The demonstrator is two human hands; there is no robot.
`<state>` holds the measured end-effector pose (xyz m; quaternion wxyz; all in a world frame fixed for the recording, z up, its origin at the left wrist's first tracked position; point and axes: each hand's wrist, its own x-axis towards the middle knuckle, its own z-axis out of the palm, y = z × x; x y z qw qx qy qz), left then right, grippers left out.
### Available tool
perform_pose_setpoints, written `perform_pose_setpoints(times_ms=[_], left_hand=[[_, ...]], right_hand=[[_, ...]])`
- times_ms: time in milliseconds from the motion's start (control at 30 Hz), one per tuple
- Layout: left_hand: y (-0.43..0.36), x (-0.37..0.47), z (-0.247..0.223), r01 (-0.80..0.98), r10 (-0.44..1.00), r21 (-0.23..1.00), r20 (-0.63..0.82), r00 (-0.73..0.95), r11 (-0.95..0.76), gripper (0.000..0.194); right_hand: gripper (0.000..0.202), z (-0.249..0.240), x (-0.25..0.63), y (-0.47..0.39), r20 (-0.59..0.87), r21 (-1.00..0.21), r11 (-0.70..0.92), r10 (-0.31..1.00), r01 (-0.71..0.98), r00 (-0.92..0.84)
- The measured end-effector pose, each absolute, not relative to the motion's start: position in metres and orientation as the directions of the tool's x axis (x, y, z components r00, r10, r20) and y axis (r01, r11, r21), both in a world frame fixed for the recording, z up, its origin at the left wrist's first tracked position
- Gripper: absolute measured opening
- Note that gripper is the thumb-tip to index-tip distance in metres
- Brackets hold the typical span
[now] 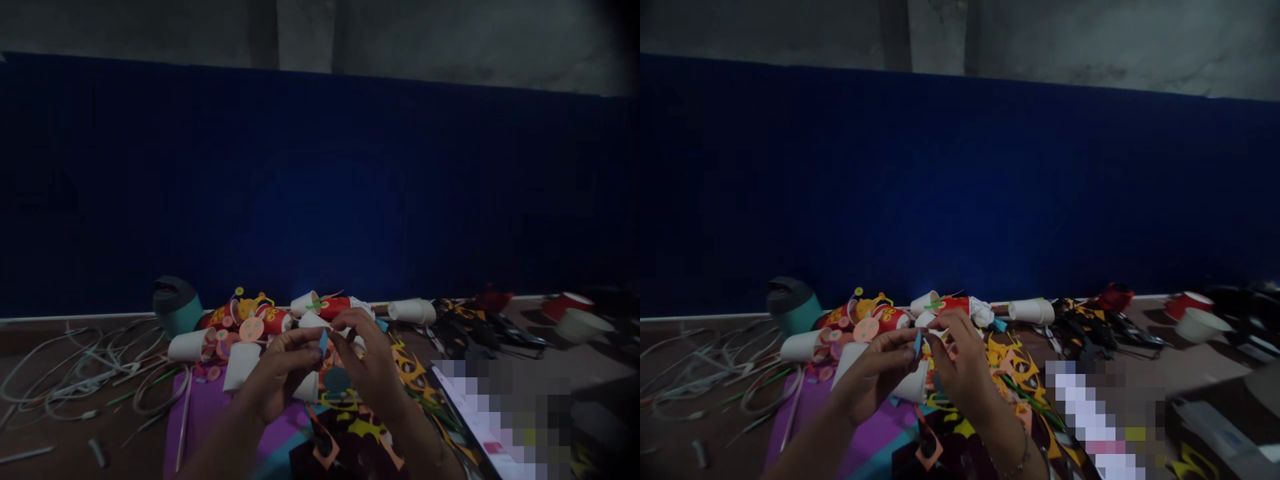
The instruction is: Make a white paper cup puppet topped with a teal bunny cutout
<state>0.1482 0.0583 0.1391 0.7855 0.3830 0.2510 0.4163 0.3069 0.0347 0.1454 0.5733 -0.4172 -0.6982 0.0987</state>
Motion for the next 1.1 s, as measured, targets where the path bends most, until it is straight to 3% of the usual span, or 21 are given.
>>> perform_pose_setpoints(times_ms=[400, 467, 567, 733, 867, 1100], left_hand=[[0.059, 0.15, 0.141, -0.431, 0.847, 0.832, -0.084, 0.525, 0.349, 0.035], [0.06, 0.15, 0.14, -0.422, 0.841, 0.835, -0.086, 0.534, 0.354, 0.035], [0.063, 0.15, 0.139, -0.466, 0.851, 0.813, -0.068, 0.521, 0.35, 0.038], [0.071, 0.149, 0.134, -0.507, 0.953, 0.835, -0.063, 0.297, 0.213, 0.039], [0.068, 0.151, 0.137, -0.386, 0.98, 0.911, -0.084, 0.179, 0.148, 0.04], [0.059, 0.154, 0.141, -0.283, 0.988, 0.956, -0.031, 0.154, 0.074, 0.046]], right_hand=[[0.013, 0.146, 0.315, 0.036, 0.762, -0.399, 0.654, 0.626, 0.643, -0.165], [0.013, 0.146, 0.313, 0.035, 0.748, -0.429, 0.655, 0.644, 0.622, -0.162], [0.012, 0.147, 0.31, 0.032, 0.685, -0.576, 0.634, 0.719, 0.516, -0.118], [0.008, 0.146, 0.304, 0.027, 0.568, -0.75, 0.563, 0.817, 0.347, -0.099], [0.009, 0.14, 0.299, 0.031, 0.562, -0.751, 0.549, 0.823, 0.367, -0.081], [0.011, 0.133, 0.297, 0.035, 0.598, -0.697, 0.544, 0.8, 0.468, -0.039]])
